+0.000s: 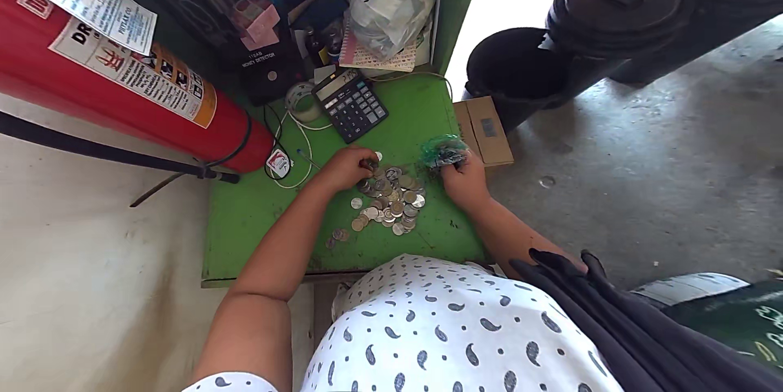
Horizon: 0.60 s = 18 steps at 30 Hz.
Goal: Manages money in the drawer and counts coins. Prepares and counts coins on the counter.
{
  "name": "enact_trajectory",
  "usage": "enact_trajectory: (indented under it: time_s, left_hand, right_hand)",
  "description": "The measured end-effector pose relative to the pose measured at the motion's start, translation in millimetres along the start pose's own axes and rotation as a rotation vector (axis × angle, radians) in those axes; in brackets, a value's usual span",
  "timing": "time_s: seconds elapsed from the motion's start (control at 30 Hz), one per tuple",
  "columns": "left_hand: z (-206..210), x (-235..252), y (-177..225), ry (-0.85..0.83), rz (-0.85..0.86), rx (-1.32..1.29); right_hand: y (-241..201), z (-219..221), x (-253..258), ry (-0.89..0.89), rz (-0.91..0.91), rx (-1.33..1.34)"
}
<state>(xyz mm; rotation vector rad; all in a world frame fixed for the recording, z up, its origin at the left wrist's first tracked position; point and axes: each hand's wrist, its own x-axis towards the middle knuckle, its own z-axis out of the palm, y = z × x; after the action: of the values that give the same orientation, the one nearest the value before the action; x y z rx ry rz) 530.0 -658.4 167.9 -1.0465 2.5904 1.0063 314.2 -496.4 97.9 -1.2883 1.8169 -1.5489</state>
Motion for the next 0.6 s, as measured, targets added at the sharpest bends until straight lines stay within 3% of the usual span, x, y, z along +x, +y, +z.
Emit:
enact_trajectory:
  time_s: [0.17, 0.23, 0.37, 0.43, 0.5, 0.6]
  left_hand:
    - [-3.2, 2.7, -5.6, -0.041, -0.027, 0.005]
    - [-4.3, 0.0, -15.2, 0.006, -0.015, -0.183]
    - [-5.4, -16.8, -26.5, 0.061, -0.087, -0.797]
    - [-5.5, -26.9, -28.8, 0.062, -0.113, -0.927]
    - [-3.5, -35.0, -30.2, 0.044, -0.083, -0.807]
    - [1.0, -43.2, -23.6, 0.061, -0.023, -0.388]
  right_hand:
    - [-1.0, -0.7, 0.2, -0.008, 0.028, 0.002]
    - [0.4, -0.5, -0.2, 0.005, 0.014, 0.008]
    - [0.1, -1.1, -0.9, 0.007, 0.019, 0.020]
    - [0.4, -1.8, -1.1, 0.007, 0.028, 0.019]
    - [1.3, -1.9, -0.9, -0.001, 0.036, 0.025]
    - [1.1, -1.6, -0.5, -0.010, 0.034, 0.030]
